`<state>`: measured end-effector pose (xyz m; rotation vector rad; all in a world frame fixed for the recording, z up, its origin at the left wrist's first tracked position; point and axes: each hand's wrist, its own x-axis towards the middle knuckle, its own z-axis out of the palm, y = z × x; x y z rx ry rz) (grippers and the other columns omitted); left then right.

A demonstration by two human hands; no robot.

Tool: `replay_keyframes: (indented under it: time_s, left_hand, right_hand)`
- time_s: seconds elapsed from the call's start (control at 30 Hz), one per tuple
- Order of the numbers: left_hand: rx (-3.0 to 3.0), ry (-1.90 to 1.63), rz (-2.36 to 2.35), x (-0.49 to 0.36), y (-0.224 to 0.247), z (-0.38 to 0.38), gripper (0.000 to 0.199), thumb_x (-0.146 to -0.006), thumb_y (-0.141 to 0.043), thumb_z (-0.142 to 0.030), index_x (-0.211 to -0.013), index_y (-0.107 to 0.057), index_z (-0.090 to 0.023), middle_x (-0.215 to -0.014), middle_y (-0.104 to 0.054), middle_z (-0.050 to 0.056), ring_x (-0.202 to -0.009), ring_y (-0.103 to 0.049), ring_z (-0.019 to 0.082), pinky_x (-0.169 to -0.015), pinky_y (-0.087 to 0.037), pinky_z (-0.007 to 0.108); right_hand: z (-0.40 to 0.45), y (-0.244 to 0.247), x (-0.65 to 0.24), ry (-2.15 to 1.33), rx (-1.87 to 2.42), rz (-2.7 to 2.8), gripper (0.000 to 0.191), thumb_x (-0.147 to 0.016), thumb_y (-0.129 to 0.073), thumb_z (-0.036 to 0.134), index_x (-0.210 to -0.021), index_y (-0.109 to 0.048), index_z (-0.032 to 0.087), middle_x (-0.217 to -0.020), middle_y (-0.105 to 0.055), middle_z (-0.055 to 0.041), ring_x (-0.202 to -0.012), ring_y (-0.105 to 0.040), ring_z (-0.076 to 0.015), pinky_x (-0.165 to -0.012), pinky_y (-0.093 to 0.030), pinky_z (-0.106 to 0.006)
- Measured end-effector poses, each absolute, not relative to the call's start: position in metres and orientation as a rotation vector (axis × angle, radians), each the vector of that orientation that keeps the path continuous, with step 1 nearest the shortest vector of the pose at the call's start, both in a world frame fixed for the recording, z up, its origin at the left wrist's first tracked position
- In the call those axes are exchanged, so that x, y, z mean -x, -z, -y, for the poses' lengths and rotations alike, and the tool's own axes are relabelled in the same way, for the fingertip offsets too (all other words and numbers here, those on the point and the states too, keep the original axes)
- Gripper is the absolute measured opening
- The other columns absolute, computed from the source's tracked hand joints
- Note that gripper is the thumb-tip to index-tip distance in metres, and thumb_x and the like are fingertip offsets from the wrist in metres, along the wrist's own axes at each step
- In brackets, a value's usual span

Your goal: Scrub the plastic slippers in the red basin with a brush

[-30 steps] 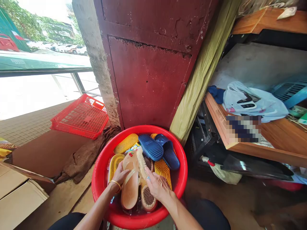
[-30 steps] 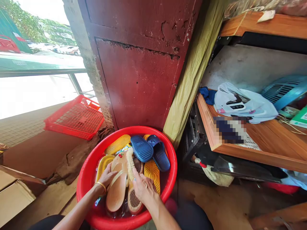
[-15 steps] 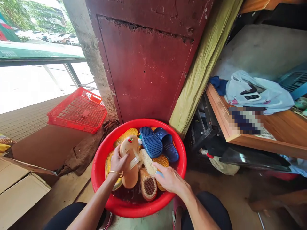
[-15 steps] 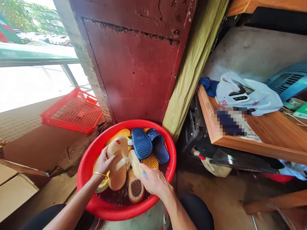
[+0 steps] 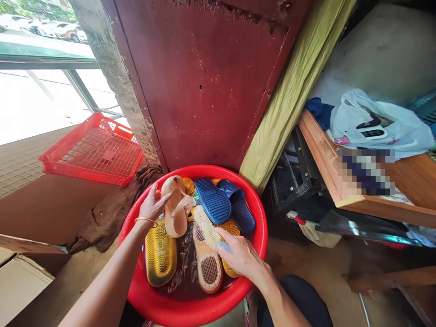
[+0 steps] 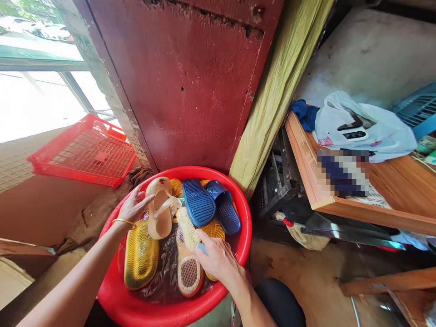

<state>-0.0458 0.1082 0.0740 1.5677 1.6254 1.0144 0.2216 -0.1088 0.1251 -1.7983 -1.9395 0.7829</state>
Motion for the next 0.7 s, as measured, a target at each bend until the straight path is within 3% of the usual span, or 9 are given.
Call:
replay_keyframes:
  time_s: [0.07,0.17,0.23,0.33,0.4,0.53,0.7]
  left_hand:
    - [-1.581,-0.996,-1.602,0.045,-0.077,-0.103,0.077,-0.08,-0.06,-0.054,-0.144,-0.042,-0.015,-0.136,-0.061,0.019,-0.113,-0.065,0.029,-0.091,-0.053,0.04]
    - [-1.906,-0.884,-1.7,0.042,-0.084,-0.081,0.056,-0.083,-0.054,-0.051,-0.127,-0.057,-0.017,-0.127,-0.066,0.017,-0.118,-0.062,0.032,-0.099,-0.048,0.045]
    - [-2.115,-0.773,-1.711,0.034,-0.086,-0.055,0.045,-0.086,-0.05,-0.051,-0.116,-0.061,-0.019,-0.111,-0.071,0.015,-0.108,-0.066,0.032,-0.095,-0.048,0.045]
    - [-2.157,-0.501,-1.472,0.007,-0.077,-0.004,0.045,-0.091,-0.041,-0.056,-0.113,-0.059,-0.021,-0.091,-0.074,0.009,-0.082,-0.071,0.025,-0.079,-0.053,0.036]
    - [-2.152,-0.346,-1.427,-0.015,-0.062,0.029,0.059,-0.089,-0.041,-0.062,-0.126,-0.054,-0.017,-0.103,-0.072,0.014,-0.092,-0.071,0.027,-0.081,-0.053,0.036]
    - [-2.191,-0.15,-1.53,-0.044,-0.031,0.06,0.09,-0.081,-0.046,-0.071,-0.143,-0.041,-0.006,-0.144,-0.047,0.031,-0.123,-0.06,0.04,-0.096,-0.048,0.046]
    - [-1.901,-0.132,-1.463,-0.042,-0.015,0.043,0.102,-0.067,-0.065,-0.061,-0.143,-0.038,0.002,-0.151,-0.038,0.038,-0.139,-0.042,0.046,-0.111,-0.036,0.049]
  right_hand:
    - [0.107,-0.129,-0.225,-0.788,1.823,1.964,0.055,-0.091,-0.053,0.03,-0.146,-0.05,0.033,-0.11,-0.077,-0.0034,-0.098,-0.071,-0.0236,-0.081,-0.048,-0.029]
    - [0.106,-0.14,-0.234,-0.78,1.868,1.977,0.054,-0.093,-0.053,0.034,-0.146,-0.049,0.03,-0.116,-0.075,-0.0047,-0.102,-0.07,-0.0231,-0.083,-0.047,-0.028]
    - [0.108,-0.148,-0.241,-0.749,1.893,1.979,0.049,-0.094,-0.052,0.037,-0.142,-0.053,0.03,-0.119,-0.074,-0.0052,-0.105,-0.069,-0.0232,-0.085,-0.046,-0.028]
    - [0.113,-0.151,-0.245,-0.71,1.962,2.022,0.041,-0.096,-0.049,0.039,-0.135,-0.058,0.032,-0.118,-0.073,-0.0048,-0.108,-0.067,-0.0238,-0.085,-0.045,-0.03]
    - [0.115,-0.147,-0.241,-0.697,2.029,2.07,0.039,-0.097,-0.046,0.04,-0.133,-0.058,0.032,-0.118,-0.073,-0.0053,-0.109,-0.067,-0.0251,-0.085,-0.044,-0.032]
    - [0.117,-0.135,-0.227,-0.665,2.123,2.118,0.041,-0.096,-0.044,0.038,-0.134,-0.056,0.03,-0.121,-0.071,-0.0083,-0.111,-0.065,-0.027,-0.086,-0.044,-0.036]
    - [0.118,-0.132,-0.224,-0.654,2.16,2.112,0.035,-0.093,-0.046,0.034,-0.123,-0.063,0.027,-0.112,-0.073,-0.0082,-0.104,-0.067,-0.0261,-0.084,-0.045,-0.036]
